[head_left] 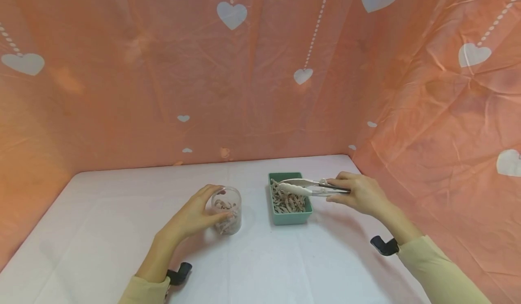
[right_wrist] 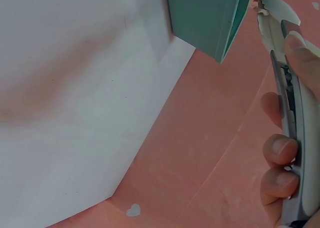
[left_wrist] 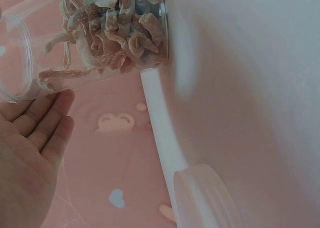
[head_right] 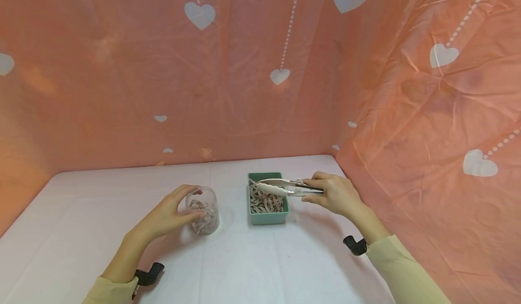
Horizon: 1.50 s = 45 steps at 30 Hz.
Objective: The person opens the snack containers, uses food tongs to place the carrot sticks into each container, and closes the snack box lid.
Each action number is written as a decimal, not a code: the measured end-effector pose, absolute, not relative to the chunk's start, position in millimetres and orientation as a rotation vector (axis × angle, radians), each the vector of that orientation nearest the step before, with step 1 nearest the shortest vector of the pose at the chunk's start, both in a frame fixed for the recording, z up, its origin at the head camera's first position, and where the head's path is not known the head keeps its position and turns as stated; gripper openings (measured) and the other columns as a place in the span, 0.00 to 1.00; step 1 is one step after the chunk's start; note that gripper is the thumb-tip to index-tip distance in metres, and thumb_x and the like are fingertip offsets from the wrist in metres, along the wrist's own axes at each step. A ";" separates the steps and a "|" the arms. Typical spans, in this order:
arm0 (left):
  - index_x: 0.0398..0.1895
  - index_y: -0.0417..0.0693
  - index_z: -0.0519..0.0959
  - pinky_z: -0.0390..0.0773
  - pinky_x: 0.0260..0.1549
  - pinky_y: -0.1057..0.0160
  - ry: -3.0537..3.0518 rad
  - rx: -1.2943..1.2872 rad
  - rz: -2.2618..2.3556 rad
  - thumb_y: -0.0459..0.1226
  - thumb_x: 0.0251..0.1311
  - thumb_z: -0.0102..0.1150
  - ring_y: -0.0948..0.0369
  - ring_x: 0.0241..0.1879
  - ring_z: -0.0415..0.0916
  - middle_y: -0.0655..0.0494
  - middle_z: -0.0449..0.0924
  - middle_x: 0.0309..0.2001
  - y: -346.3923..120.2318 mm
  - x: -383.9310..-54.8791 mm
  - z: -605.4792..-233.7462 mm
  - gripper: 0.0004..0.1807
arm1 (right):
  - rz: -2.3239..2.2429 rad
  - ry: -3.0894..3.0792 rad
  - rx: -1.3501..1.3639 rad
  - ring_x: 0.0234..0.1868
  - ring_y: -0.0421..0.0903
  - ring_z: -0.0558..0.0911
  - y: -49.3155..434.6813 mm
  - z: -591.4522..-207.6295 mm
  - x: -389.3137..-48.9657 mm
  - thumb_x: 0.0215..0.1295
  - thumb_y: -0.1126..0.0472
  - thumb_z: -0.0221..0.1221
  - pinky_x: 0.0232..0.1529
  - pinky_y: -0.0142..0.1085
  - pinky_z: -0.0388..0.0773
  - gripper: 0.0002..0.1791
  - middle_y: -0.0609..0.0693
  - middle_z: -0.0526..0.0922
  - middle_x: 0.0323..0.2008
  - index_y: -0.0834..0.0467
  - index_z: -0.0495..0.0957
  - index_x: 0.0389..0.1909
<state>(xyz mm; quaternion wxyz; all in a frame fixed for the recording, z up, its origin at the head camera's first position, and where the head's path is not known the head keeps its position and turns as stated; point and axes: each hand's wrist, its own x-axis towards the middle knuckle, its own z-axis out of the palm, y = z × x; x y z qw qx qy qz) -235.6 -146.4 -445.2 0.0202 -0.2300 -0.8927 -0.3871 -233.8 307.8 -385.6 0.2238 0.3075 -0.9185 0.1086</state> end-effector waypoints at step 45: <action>0.70 0.40 0.72 0.69 0.69 0.38 -2.708 -0.749 -1.225 0.49 0.59 0.76 0.45 0.67 0.72 0.48 0.77 0.63 -145.9 -236.8 -448.0 0.40 | 0.495 -2.393 1.212 0.28 0.41 0.81 202.7 -373.1 -245.0 0.49 0.53 0.81 0.26 0.29 0.75 0.26 0.45 0.86 0.40 0.55 0.90 0.51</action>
